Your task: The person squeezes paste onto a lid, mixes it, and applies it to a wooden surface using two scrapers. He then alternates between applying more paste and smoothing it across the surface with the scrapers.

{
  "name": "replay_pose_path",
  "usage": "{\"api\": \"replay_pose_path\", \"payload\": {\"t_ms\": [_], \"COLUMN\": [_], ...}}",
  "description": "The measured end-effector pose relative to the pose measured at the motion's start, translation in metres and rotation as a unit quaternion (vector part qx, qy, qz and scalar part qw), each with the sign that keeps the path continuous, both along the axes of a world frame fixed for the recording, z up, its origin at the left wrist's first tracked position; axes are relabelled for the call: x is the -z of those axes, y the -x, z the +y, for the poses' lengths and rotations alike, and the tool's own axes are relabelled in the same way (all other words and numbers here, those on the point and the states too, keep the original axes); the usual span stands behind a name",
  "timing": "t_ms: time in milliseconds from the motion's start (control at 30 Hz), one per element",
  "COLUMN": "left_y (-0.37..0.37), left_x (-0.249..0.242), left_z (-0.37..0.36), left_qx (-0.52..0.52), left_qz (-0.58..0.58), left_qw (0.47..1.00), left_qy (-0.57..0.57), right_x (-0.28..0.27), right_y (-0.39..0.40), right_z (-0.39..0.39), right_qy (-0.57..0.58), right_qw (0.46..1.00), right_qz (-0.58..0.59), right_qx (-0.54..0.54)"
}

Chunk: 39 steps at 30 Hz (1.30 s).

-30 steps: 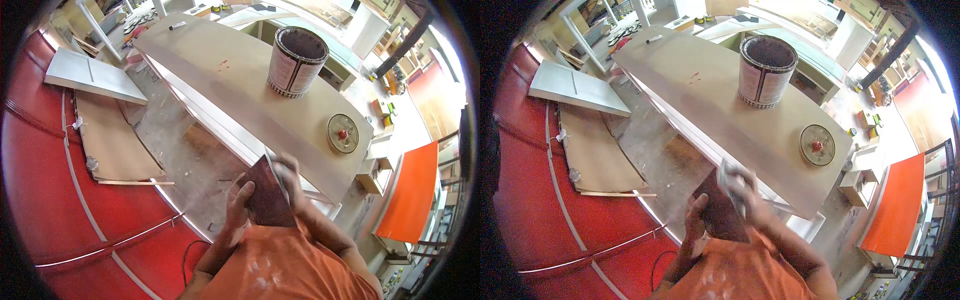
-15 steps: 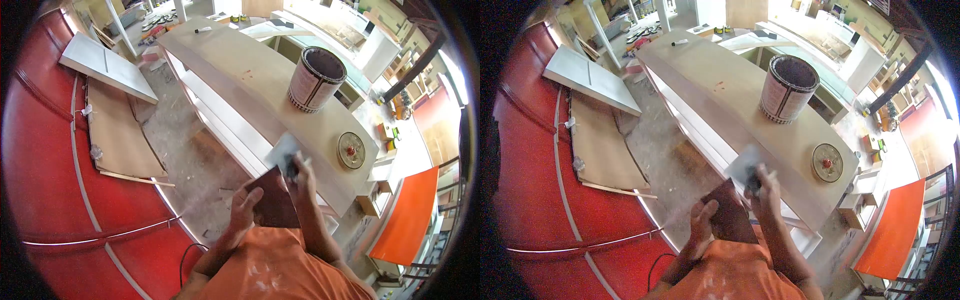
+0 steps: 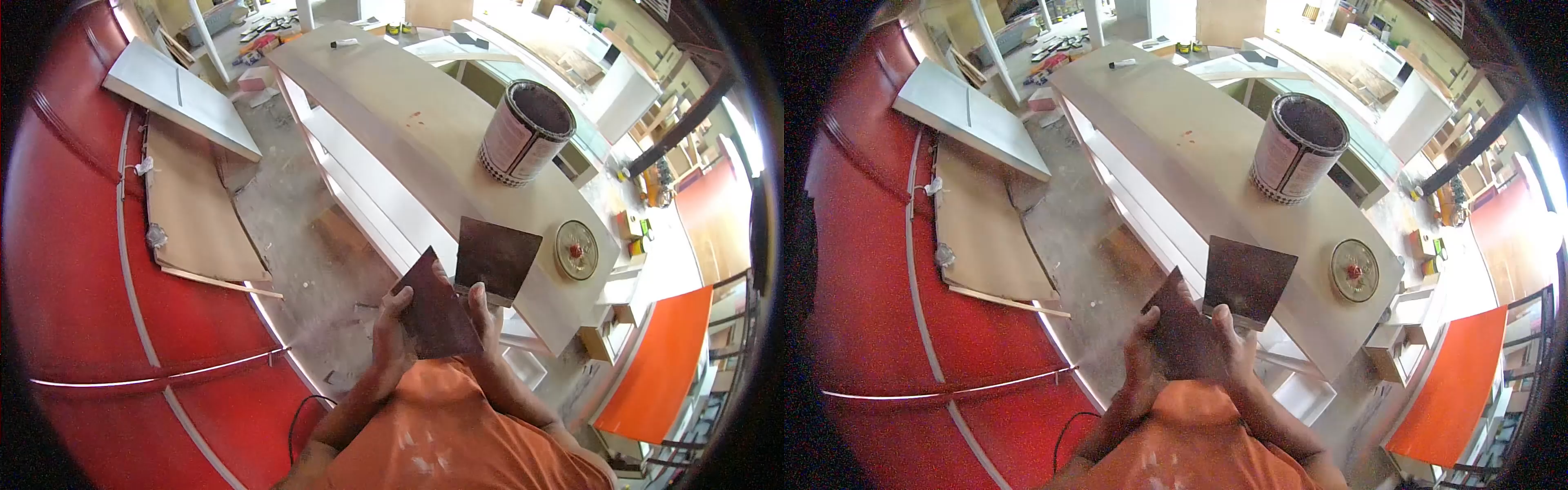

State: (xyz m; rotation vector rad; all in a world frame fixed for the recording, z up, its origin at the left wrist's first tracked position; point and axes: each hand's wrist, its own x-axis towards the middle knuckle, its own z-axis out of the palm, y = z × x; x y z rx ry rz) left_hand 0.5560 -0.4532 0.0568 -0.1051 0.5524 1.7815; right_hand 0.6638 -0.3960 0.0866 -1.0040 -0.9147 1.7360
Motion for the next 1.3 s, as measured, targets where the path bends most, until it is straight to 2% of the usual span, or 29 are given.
{"api": "replay_pose_path", "payload": {"t_ms": [100,200,267,367,467,600,767,867,933,1000,1067,1100,1167,1200,1233,1300], "left_y": [0.004,0.006,0.008,0.008,0.010,0.013,0.009,0.009,0.009,0.013,0.014,0.014,0.016,0.017,0.019,0.024], "left_x": [-0.002,-0.008,-0.009,-0.015,-0.018,-0.010,-0.006,-0.020,-0.019,-0.003,0.000,-0.001,-0.004,-0.005,-0.005,-0.006], "left_z": [0.006,0.012,0.014,0.016,0.022,0.023,0.024,0.029,0.030,0.027,0.023,0.021,0.019,0.020,0.020,0.021], "left_qx": [-0.017,-0.035,-0.047,-0.059,-0.063,-0.065,-0.069,-0.070,-0.073,-0.077,-0.085,-0.096,-0.115,-0.138,-0.139,-0.201], "left_qz": [0.038,0.031,0.045,0.041,0.024,0.047,0.018,0.003,-0.014,0.014,0.009,0.005,0.030,0.055,0.056,0.276], "left_qw": [0.999,0.998,0.997,0.997,0.998,0.996,0.997,0.997,0.996,0.997,0.996,0.995,0.992,0.986,0.986,0.919], "left_qy": [-0.027,-0.051,-0.030,0.000,-0.003,-0.040,-0.032,-0.044,-0.058,-0.009,-0.004,0.002,0.040,0.078,0.076,0.197], "right_x": [0.008,0.010,0.014,0.010,0.010,-0.004,-0.005,0.023,0.022,0.021,0.020,0.017,0.005,0.000,0.001,0.004], "right_y": [-0.001,0.004,0.005,0.005,0.008,0.009,0.010,-0.007,-0.012,-0.013,-0.010,-0.008,-0.002,0.002,-0.001,-0.015], "right_z": [0.011,0.018,0.026,0.034,0.040,0.048,0.050,0.052,0.048,0.048,0.054,0.054,0.054,0.056,0.059,0.067], "right_qy": [0.016,-0.039,-0.060,-0.025,-0.009,-0.026,-0.045,-0.010,-0.025,-0.041,-0.070,-0.071,0.035,0.087,0.086,0.100], "right_qw": [0.999,0.996,0.990,0.984,0.977,0.971,0.968,0.966,0.968,0.969,0.974,0.974,0.977,0.970,0.970,0.969], "right_qz": [0.016,-0.031,-0.011,0.030,0.079,0.065,0.099,0.033,-0.010,-0.051,0.047,0.048,0.181,0.218,0.219,0.219], "right_qx": [-0.042,-0.069,-0.129,-0.172,-0.196,-0.229,-0.228,-0.257,-0.248,-0.237,-0.212,-0.210,-0.106,-0.057,-0.059,-0.051]}}
